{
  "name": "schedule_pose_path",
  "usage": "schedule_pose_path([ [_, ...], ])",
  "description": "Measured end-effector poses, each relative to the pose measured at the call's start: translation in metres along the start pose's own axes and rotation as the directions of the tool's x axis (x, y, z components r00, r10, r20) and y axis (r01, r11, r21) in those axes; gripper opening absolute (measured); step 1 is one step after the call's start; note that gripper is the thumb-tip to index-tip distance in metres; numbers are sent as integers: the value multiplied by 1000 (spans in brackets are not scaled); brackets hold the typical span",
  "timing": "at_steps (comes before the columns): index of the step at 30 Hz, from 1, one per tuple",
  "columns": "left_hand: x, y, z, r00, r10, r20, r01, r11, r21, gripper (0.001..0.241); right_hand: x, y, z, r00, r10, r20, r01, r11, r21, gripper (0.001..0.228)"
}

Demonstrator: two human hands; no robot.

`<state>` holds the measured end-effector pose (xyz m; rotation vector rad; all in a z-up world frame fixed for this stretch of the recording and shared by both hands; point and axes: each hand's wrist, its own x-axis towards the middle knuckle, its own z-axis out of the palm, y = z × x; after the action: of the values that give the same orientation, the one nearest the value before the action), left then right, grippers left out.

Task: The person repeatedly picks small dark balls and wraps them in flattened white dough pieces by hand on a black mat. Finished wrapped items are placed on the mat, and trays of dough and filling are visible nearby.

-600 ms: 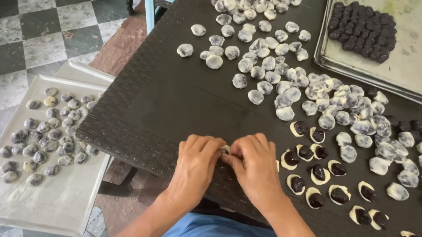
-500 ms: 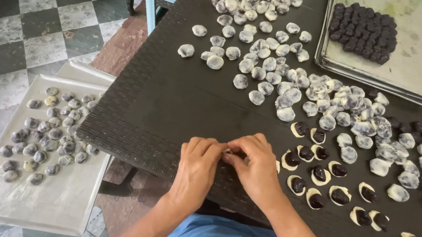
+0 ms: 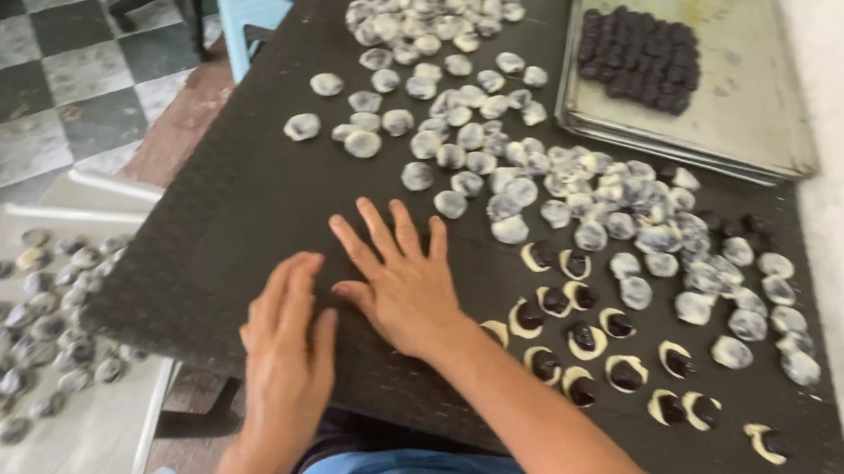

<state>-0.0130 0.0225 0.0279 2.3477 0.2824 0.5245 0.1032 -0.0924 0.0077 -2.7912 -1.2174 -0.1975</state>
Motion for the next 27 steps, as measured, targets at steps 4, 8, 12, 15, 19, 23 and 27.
schedule_pose_path([
  [4, 28, 18, 22, 998, 42, -39, -46, 994, -101, 39, -7, 27, -28, 992, 38, 123, -41, 999, 25, 67],
  [8, 61, 49, 89, 884, 455, -108, -451, 891, 58, 25, -50, 132, -22, 926, 320, -200, -276, 936, 218, 26],
  [12, 76, 69, 185, 711, 703, 11, -697, 703, 141, 9, -94, 219, 26, 894, 416, -167, -387, 904, 179, 5],
  [15, 79, 63, 220, 700, 708, 95, -712, 682, 168, 22, -100, 216, 31, 879, 453, -145, -420, 883, 211, 6],
  [19, 79, 65, 198, 698, 705, 127, -716, 691, 98, 16, -96, 206, 29, 869, 471, -151, -437, 874, 212, 9],
  [23, 87, 69, 187, 742, 633, 223, -653, 756, 27, 26, -90, 194, 18, 849, 516, -113, -463, 830, 311, 5],
  [27, 97, 55, 205, 754, 565, 334, -602, 798, 10, 21, -93, 163, -17, 903, 383, -193, -314, 897, 312, 7],
])
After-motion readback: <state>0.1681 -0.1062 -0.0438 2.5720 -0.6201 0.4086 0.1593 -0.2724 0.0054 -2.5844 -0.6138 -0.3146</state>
